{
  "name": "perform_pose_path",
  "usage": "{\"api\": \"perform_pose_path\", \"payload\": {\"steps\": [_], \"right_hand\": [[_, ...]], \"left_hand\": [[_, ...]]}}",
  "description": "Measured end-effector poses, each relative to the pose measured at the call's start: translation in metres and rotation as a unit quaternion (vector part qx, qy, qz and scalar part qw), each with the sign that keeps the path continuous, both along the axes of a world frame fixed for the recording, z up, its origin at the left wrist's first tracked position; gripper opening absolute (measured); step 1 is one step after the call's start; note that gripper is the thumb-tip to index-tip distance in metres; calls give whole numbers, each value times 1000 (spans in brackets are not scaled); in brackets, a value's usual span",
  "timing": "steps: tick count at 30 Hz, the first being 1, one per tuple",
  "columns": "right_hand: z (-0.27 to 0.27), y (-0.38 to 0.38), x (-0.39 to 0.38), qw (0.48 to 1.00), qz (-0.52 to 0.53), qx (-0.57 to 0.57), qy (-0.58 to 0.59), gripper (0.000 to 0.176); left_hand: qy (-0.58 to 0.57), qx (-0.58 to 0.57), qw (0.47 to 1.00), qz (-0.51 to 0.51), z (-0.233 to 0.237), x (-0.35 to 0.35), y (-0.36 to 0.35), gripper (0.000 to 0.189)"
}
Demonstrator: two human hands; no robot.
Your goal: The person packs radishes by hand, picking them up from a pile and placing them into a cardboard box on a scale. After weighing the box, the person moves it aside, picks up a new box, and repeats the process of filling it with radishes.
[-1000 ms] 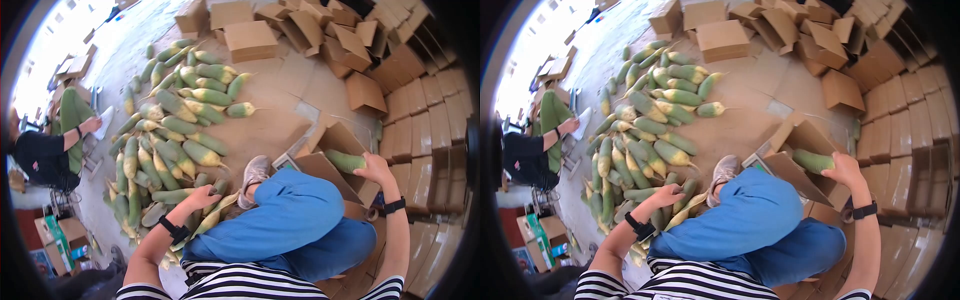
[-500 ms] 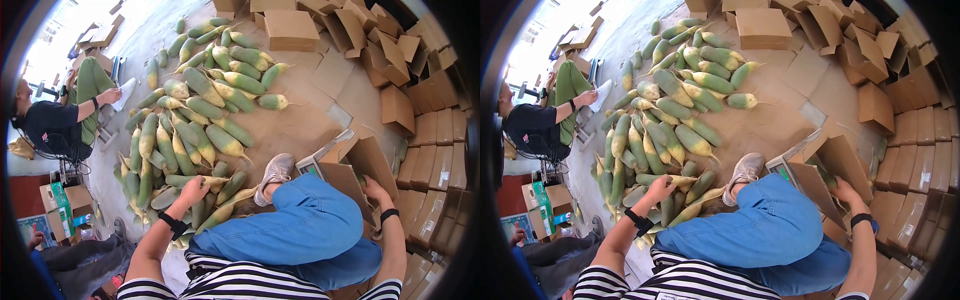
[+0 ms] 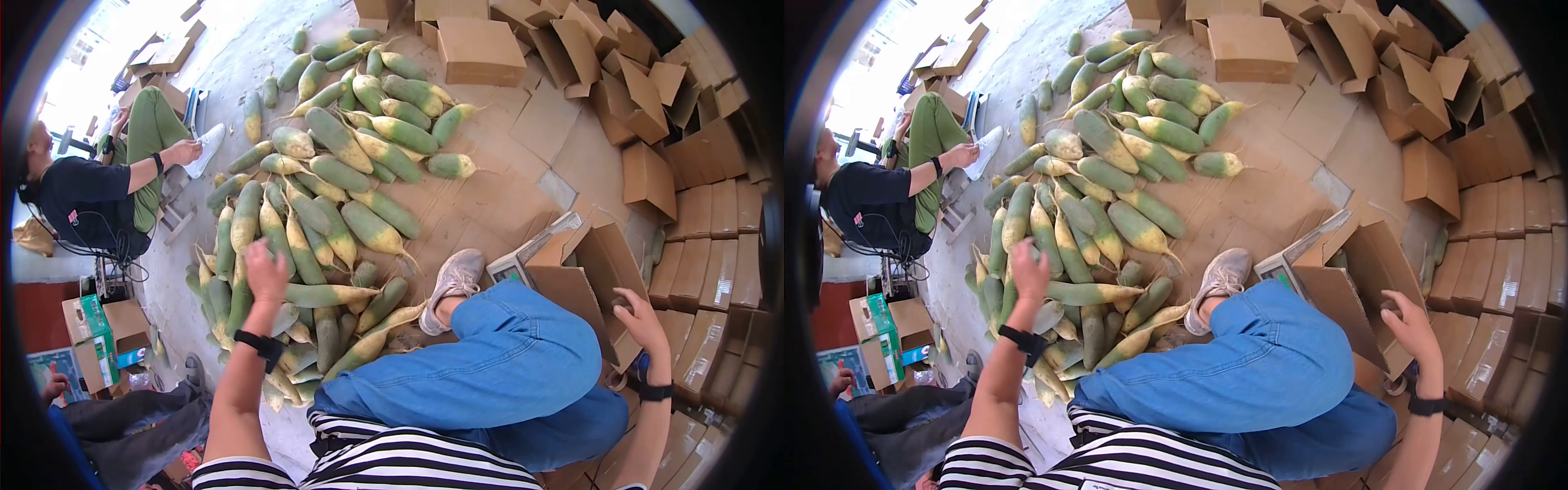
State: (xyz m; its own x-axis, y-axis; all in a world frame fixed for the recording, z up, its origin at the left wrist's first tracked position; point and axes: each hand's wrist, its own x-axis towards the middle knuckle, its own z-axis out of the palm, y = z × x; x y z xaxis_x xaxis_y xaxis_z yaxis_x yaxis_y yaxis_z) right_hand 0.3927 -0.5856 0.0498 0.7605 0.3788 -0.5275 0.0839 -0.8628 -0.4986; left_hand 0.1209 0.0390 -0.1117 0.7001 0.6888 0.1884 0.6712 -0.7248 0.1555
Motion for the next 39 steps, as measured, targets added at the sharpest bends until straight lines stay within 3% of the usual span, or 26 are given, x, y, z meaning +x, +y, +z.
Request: {"api": "perform_pose_path", "payload": {"steps": [3,4,6,7,9,10,11,13,20,22,25,29,31,32,34,35,37,39], "right_hand": [[30,0,-24,1000,-25,14,2,40],[38,1,-32,999,-34,12,0,40],[47,-3,-47,998,-54,11,-4,40],[51,-5,-54,997,-71,12,-7,40],[54,-14,-67,997,-77,14,-7,40],[54,-20,-72,995,-96,8,-4,40],[54,-25,-76,993,-114,2,-2,40],[52,-35,-84,992,-124,5,1,40],[51,-38,-97,989,-144,21,20,40],[53,-34,-98,989,-145,16,22,39],[56,-23,-99,987,-153,16,36,39],[53,-21,-98,988,-151,15,40,37],[51,-24,-97,989,-145,12,34,38],[50,-24,-96,990,-139,8,26,38],[49,-19,-93,990,-140,16,24,37],[49,-17,-92,989,-142,21,23,37],[48,-11,-87,990,-135,20,20,37],[48,-1,-80,992,-127,18,14,37]], "left_hand": [[-31,160,986,43,-2,-5,61,47],[-32,158,986,41,-2,-6,74,47],[38,44,988,144,-5,-8,98,46],[39,42,988,142,-10,-9,116,46],[12,-154,969,191,-39,-16,161,54],[22,-121,972,203,-64,-26,189,62],[23,-121,971,204,-56,-22,185,62],[-16,-306,905,296,-30,-11,171,62],[4,-365,884,293,-38,-6,169,62],[-19,-449,847,283,-36,-2,167,56],[-25,-467,841,272,-47,-1,174,61],[-16,-468,846,254,-25,10,158,55],[-52,-528,800,282,-14,7,149,43],[-54,-526,801,282,-16,1,147,43],[-185,-647,677,299,-26,-17,143,42],[-186,-647,677,299,-22,-25,136,42],[-257,-734,562,282,-5,-37,108,41],[-308,-731,540,281,20,-32,61,42]]}}
